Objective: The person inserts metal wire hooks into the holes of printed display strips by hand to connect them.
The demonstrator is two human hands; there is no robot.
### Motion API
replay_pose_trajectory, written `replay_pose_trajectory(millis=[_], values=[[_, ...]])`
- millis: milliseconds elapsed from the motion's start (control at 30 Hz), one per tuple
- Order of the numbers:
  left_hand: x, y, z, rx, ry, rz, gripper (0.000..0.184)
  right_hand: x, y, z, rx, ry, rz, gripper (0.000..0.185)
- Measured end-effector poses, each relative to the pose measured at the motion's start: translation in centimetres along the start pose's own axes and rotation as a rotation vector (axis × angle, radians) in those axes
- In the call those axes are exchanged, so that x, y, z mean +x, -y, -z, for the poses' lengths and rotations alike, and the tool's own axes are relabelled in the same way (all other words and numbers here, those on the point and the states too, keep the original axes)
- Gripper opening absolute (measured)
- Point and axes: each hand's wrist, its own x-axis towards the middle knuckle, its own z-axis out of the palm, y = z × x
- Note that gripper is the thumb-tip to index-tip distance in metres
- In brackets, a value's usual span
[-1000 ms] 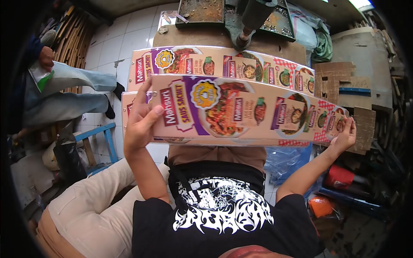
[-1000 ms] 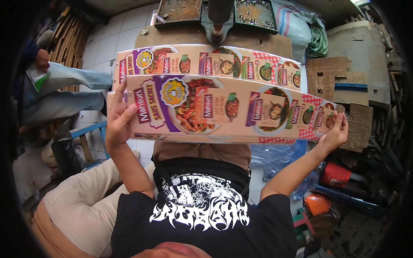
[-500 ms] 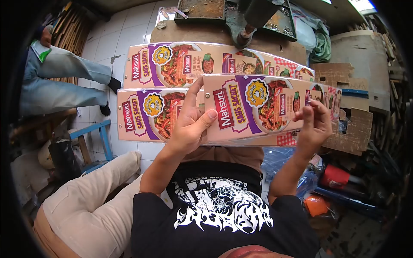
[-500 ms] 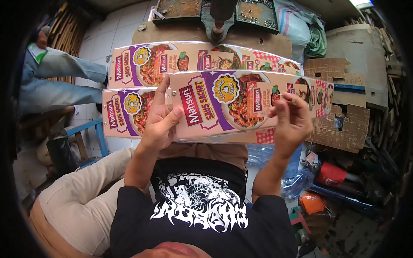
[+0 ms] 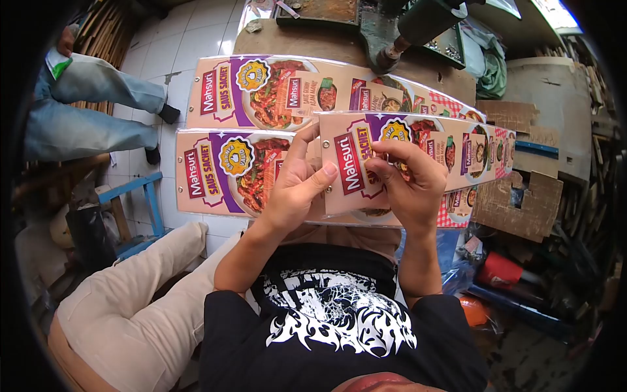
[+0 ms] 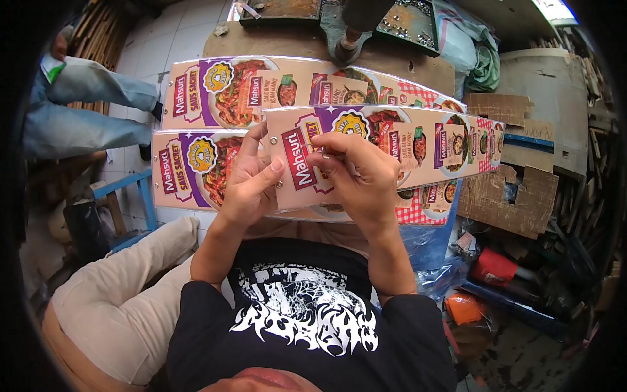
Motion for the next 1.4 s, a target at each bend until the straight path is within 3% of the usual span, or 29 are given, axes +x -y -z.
replay_pose_trajectory(millis=[267, 333, 533, 800, 1400], values=[[0.0, 0.2, 0.1, 0.040, -0.008, 0.003, 0.061, 0.6, 0.0, -0.8, -0.129, -0.010, 0.018, 0.016], [0.1, 0.2, 0.1, 0.071, -0.035, -0.015, 0.059, 0.2, -0.8, -1.3, 0.042, -0.096, -0.083, 0.016], [0.2, 0.4, -0.1, 0.081, -0.116, -0.056, 0.050, -0.6, -1.8, -2.0, 0.078, -0.111, -0.127, 0.019], [0.5, 0.5, -0.3, -0.054, -0.145, -0.067, 0.038, -1.3, -2.6, -1.8, 0.155, -0.041, -0.082, 0.022], [0.7, 1.6, -0.8, 0.272, -0.260, -0.235, 0.027, -1.3, -2.0, -1.8, 0.058, -0.083, -0.039, 0.019]])
